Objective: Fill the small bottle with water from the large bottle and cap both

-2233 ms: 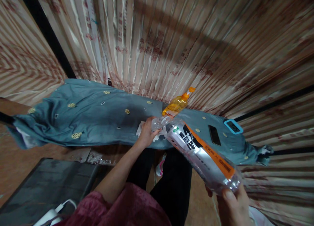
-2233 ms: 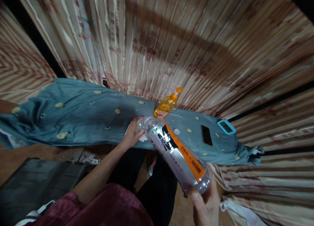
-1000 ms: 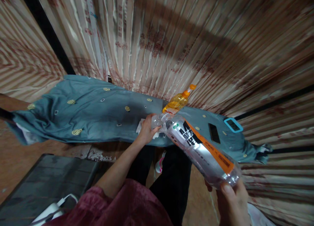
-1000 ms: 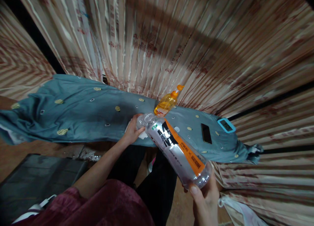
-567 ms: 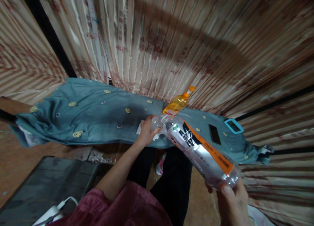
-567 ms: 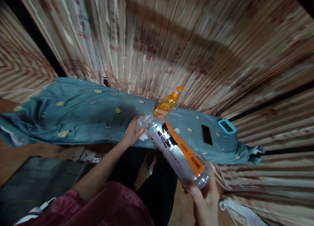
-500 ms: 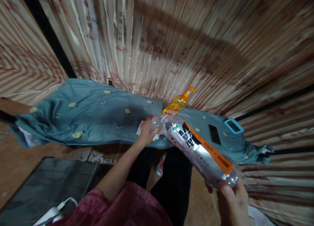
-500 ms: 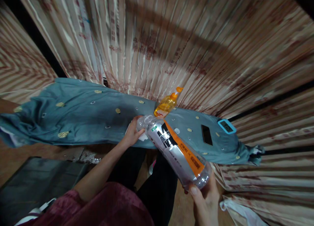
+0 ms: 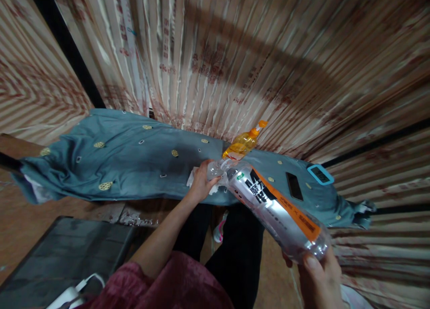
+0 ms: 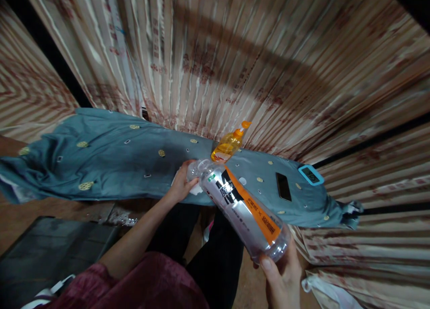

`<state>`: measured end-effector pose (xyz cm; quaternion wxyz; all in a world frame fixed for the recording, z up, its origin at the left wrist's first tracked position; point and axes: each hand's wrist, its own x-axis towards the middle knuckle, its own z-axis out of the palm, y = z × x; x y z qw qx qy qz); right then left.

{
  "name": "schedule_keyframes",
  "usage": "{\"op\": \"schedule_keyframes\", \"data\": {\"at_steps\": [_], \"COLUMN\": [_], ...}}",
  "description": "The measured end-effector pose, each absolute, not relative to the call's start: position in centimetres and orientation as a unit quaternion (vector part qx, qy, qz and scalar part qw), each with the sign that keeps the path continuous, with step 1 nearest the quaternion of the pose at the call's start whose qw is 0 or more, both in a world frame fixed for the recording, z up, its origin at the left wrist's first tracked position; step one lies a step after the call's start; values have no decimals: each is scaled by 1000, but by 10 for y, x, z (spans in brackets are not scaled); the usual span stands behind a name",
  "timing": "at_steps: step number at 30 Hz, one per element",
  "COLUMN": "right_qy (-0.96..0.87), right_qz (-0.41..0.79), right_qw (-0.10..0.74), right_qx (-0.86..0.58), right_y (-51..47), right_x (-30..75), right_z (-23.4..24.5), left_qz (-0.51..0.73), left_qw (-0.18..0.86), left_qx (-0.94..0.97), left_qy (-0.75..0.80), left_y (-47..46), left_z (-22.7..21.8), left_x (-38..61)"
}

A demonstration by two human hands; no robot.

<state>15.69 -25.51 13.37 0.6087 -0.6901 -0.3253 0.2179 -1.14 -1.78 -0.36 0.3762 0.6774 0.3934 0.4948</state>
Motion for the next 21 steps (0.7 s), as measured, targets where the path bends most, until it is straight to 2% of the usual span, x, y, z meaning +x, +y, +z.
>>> {"op": "schedule_keyframes", "data": {"at_steps": [7, 21], "right_qy": [-377, -381], "right_qz": [203, 176], "right_qw": [567, 579], "right_qx": [-703, -699], "right_y": [-260, -257], "right_x": [176, 173], "right_z": [121, 122], "left_qz": [493, 496], "left_qw": [373, 379], "left_qx": [682, 674], "left_qy": [391, 395], "left_y": [-18, -18], "left_z": [-2, -4], "left_x": [-12, -11]}}
